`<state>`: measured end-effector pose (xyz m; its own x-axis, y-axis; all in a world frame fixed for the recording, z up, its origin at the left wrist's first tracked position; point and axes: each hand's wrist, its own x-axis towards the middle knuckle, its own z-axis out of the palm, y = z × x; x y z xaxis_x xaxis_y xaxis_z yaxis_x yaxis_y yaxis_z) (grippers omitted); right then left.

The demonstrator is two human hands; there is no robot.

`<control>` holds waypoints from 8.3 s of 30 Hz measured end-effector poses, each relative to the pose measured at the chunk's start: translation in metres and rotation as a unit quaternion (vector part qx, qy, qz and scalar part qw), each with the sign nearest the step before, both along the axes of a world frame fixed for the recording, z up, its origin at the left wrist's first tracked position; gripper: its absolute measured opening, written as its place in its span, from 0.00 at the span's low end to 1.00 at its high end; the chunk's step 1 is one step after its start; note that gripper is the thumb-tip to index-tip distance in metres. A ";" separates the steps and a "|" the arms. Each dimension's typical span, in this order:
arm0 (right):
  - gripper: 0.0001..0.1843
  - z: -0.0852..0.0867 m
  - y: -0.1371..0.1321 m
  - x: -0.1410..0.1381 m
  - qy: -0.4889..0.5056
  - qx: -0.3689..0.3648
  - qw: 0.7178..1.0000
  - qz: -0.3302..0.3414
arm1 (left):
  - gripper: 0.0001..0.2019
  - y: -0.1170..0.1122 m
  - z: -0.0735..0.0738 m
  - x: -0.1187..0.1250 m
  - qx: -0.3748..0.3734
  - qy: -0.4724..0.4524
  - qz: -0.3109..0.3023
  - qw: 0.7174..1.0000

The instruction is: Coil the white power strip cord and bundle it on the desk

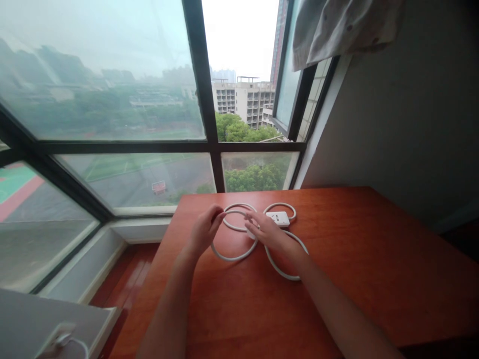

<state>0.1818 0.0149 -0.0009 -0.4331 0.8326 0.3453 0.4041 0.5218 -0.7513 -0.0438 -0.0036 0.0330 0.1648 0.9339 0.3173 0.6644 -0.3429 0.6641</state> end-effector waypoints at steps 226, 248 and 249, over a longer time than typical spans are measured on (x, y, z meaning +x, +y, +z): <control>0.24 0.063 -0.005 0.004 -0.036 0.104 0.994 -0.004 | 0.14 -0.013 -0.014 0.047 -0.253 -0.489 -0.168 0.818; 0.20 -0.029 -0.001 -0.012 0.308 -0.334 0.890 -0.044 | 0.25 -0.007 -0.019 0.046 -0.214 -0.646 -0.131 0.721; 0.21 -0.028 0.000 -0.010 0.311 -0.331 0.889 -0.053 | 0.27 -0.009 -0.018 0.046 -0.219 -0.646 -0.136 0.718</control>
